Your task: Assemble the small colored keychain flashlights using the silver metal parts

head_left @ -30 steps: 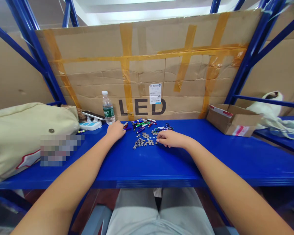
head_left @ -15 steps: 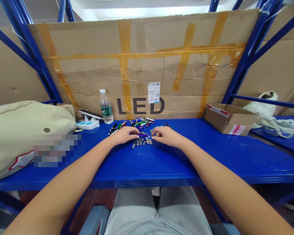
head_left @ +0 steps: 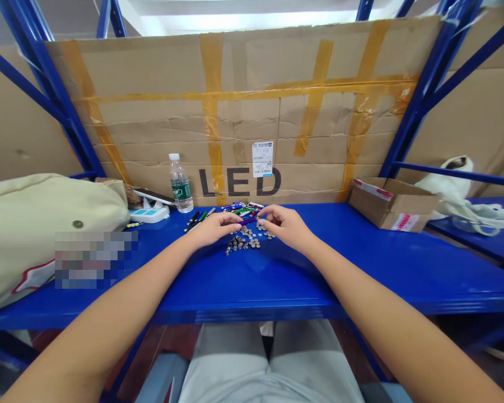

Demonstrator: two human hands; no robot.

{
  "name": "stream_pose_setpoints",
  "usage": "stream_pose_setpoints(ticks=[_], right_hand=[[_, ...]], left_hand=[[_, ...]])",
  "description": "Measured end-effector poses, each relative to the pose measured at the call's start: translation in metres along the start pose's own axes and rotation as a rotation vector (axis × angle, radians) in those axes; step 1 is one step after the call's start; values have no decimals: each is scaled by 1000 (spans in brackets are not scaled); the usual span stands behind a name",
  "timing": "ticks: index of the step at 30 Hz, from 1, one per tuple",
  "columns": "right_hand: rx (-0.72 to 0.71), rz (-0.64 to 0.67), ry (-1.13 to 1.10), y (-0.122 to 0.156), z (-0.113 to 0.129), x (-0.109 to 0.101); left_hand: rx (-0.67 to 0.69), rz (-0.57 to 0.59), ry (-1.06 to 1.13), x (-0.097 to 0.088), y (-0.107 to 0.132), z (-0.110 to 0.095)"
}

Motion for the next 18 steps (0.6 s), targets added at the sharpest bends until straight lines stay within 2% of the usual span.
stream_pose_setpoints(ticks=[4, 13, 18], right_hand=[[-2, 15, 4, 0, 2, 1], [-49, -22, 101, 1, 4, -1], [-58, 28, 230, 1, 6, 2]], left_hand=[[3, 21, 19, 4, 2, -4], [72, 104, -198, 19, 1, -22], [68, 11, -259, 15, 2, -24]])
Point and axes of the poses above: each hand's wrist, its own y-axis away from the middle knuckle, its own x-axis out of the palm, z = x × y, the point moved 4 cm from there along -y, towards the middle knuckle, and after that the axes turned 15 degrees about z, right-handed, at the moved point
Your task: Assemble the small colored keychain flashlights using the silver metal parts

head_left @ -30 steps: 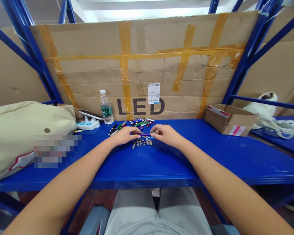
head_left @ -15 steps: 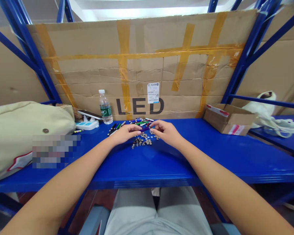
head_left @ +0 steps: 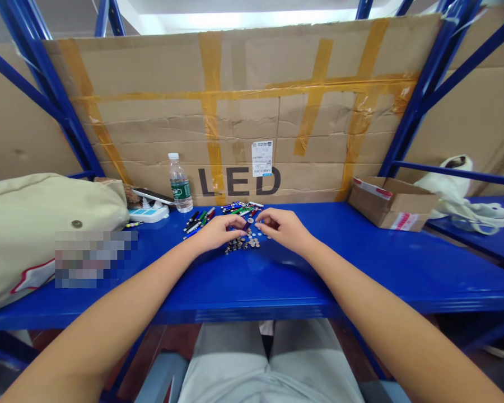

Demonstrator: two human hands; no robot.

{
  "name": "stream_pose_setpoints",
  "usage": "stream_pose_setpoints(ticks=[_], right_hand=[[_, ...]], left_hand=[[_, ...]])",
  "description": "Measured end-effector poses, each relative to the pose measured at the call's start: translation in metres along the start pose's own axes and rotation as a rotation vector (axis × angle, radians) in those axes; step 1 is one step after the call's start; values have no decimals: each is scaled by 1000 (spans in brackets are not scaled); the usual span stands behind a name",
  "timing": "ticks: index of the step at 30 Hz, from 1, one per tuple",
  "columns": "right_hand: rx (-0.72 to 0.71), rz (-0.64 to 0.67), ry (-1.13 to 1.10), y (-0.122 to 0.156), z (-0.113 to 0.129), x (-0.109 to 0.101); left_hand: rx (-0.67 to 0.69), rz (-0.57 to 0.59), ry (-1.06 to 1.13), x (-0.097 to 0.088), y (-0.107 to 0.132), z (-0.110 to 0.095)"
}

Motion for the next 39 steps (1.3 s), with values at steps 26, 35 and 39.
stream_pose_setpoints(ticks=[26, 35, 39], right_hand=[[207, 457, 106, -2, -17, 28], [44, -11, -31, -4, -10, 9], [-126, -158, -5, -2, 4, 2]], left_hand=[[-87, -51, -238, -6, 2, 7], [-4, -17, -297, -2, 1, 5], [24, 34, -286, 3, 0, 2]])
Point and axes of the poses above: each hand's wrist, its own y-axis away from the middle knuckle, its own x-axis out of the palm, z = x × y, the point moved 4 cm from there along -y, towards the middle knuckle, and after that the axes turned 15 degrees about z, right-handed, at the moved point
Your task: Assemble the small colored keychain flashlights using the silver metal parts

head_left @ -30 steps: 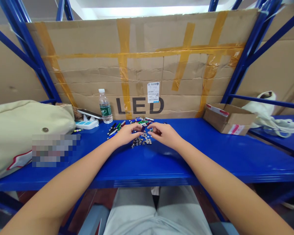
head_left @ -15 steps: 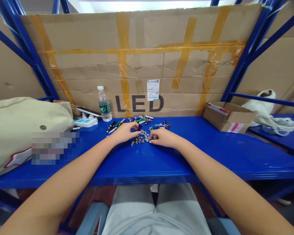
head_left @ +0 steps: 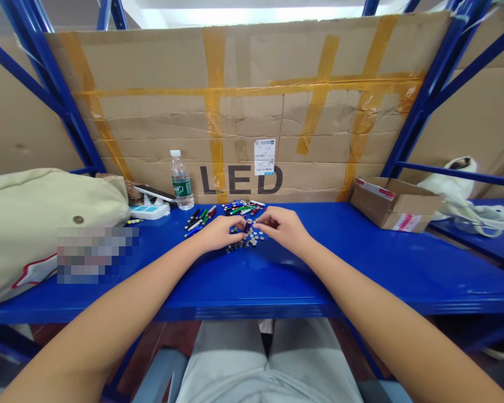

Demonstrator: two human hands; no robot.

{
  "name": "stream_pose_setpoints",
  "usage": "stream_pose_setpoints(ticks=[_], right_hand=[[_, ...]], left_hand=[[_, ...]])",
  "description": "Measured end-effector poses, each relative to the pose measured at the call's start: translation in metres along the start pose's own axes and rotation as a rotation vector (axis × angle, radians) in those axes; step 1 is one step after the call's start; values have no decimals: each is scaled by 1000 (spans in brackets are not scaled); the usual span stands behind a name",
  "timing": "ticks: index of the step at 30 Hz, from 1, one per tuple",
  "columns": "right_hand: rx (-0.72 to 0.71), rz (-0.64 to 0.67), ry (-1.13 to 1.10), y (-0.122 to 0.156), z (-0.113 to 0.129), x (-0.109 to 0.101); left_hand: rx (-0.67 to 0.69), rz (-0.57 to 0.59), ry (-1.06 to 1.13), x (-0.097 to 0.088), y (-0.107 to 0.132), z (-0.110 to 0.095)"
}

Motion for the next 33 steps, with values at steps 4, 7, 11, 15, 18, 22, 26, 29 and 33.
stream_pose_setpoints(ticks=[4, 7, 11, 15, 18, 22, 26, 29, 33], right_hand=[[-111, -15, 66, 1, 5, 0], [-149, 0, 99, 2, 5, 0], [-163, 36, 133, 1, 5, 2], [-139, 102, 142, 0, 6, 5], [-31, 144, 130, 0, -1, 6], [184, 211, 152, 2, -21, 4], [252, 442, 288, 2, -39, 14], [293, 489, 353, -1, -50, 21], [354, 523, 359, -8, -63, 33]], left_hand=[[31, 1, -22, 1, -1, -4], [53, 0, -22, 1, 0, -5], [70, 21, 0, 3, 0, -6], [71, 38, 11, 5, 0, -6], [39, 28, 9, 3, -1, -2], [-47, -20, -18, -3, 1, 5], [-104, -28, -1, -6, 2, 11], [-103, -24, -6, -5, 2, 10], [-85, -16, -40, -3, 0, 8]])
Point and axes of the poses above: each hand's wrist, its own y-axis away from the middle knuckle, its own x-axis out of the palm, z = x × y, the point moved 4 cm from there along -y, towards the middle knuckle, and after that the axes turned 15 degrees about z, right-handed, at the moved point
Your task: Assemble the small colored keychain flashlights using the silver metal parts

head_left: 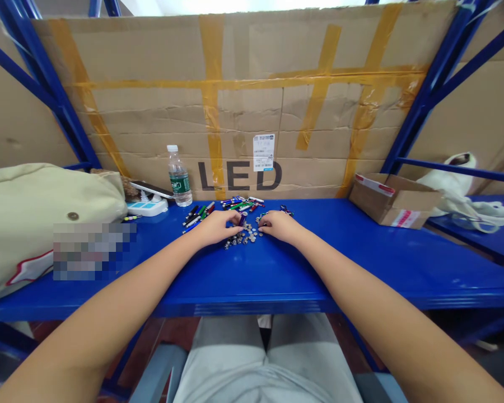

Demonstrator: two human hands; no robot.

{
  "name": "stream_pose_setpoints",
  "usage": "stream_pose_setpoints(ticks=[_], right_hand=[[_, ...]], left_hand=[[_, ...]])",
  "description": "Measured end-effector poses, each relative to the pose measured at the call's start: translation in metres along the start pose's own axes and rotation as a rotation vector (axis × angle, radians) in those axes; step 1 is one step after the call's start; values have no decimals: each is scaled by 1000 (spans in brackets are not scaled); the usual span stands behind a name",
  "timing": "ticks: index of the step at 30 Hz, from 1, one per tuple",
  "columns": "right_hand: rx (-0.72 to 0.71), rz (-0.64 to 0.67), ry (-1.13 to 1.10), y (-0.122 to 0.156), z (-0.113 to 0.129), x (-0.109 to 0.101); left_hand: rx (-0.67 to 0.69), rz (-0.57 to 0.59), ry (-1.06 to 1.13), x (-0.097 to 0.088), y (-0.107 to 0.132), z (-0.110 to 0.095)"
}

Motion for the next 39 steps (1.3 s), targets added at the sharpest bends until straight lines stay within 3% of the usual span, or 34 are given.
stream_pose_setpoints(ticks=[9, 31, 39], right_hand=[[101, 54, -98, -8, -7, 5], [-15, 150, -28, -13, -5, 7], [-17, 97, -82, 0, -2, -2]], left_hand=[[-2, 22, 7, 1, 0, 0], [10, 71, -4, 4, -2, -3], [25, 71, -14, 6, -3, 0]])
Point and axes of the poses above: each hand's wrist, its own y-axis away from the middle knuckle, its own x-axis out of the palm, z = x × y, the point moved 4 cm from there along -y, towards the middle knuckle, and after that the axes turned 15 degrees about z, right-handed, at the moved point
